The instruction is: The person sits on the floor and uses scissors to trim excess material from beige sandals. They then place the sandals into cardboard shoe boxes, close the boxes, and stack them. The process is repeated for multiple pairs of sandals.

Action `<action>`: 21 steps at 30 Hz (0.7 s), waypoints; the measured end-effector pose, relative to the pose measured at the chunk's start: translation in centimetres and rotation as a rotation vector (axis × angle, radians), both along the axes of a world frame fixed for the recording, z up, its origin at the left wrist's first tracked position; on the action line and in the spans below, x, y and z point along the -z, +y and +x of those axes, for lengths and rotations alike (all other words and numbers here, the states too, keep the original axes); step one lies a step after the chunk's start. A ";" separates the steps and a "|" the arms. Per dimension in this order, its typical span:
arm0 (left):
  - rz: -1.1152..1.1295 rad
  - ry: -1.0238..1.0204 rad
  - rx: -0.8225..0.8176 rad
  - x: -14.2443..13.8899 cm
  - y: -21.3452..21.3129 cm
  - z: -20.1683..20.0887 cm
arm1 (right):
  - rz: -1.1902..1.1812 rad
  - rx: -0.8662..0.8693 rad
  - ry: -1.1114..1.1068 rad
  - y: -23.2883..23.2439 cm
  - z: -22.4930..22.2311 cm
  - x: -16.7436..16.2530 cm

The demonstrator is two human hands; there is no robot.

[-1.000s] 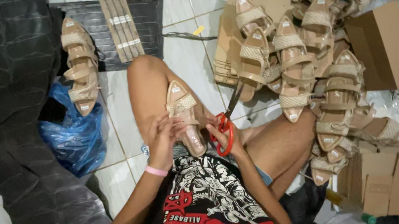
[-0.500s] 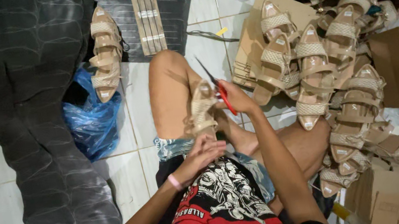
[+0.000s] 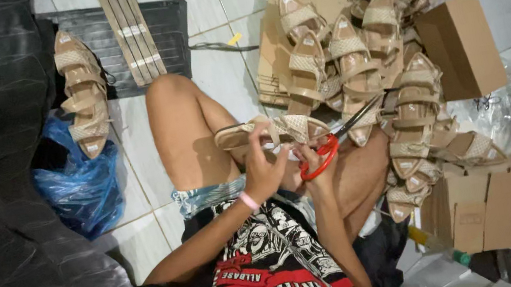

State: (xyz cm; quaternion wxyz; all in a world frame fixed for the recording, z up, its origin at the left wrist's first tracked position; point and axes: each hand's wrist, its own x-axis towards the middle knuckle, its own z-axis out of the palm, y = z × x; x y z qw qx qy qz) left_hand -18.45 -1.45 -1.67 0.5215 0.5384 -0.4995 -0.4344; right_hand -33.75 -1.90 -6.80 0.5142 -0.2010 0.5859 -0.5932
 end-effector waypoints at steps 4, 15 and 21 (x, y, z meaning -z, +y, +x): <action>0.019 0.251 -0.014 0.0 -2.5 -0.3 | -0.008 -0.044 -0.105 1.0 1.3 -0.5; 0.080 0.083 -0.062 -2.2 -2.2 3.1 | 0.106 -0.176 -0.338 3.6 1.1 1.7; 0.170 -0.209 -0.069 -3.8 -1.9 5.3 | -0.087 -0.138 0.111 2.7 -0.7 0.1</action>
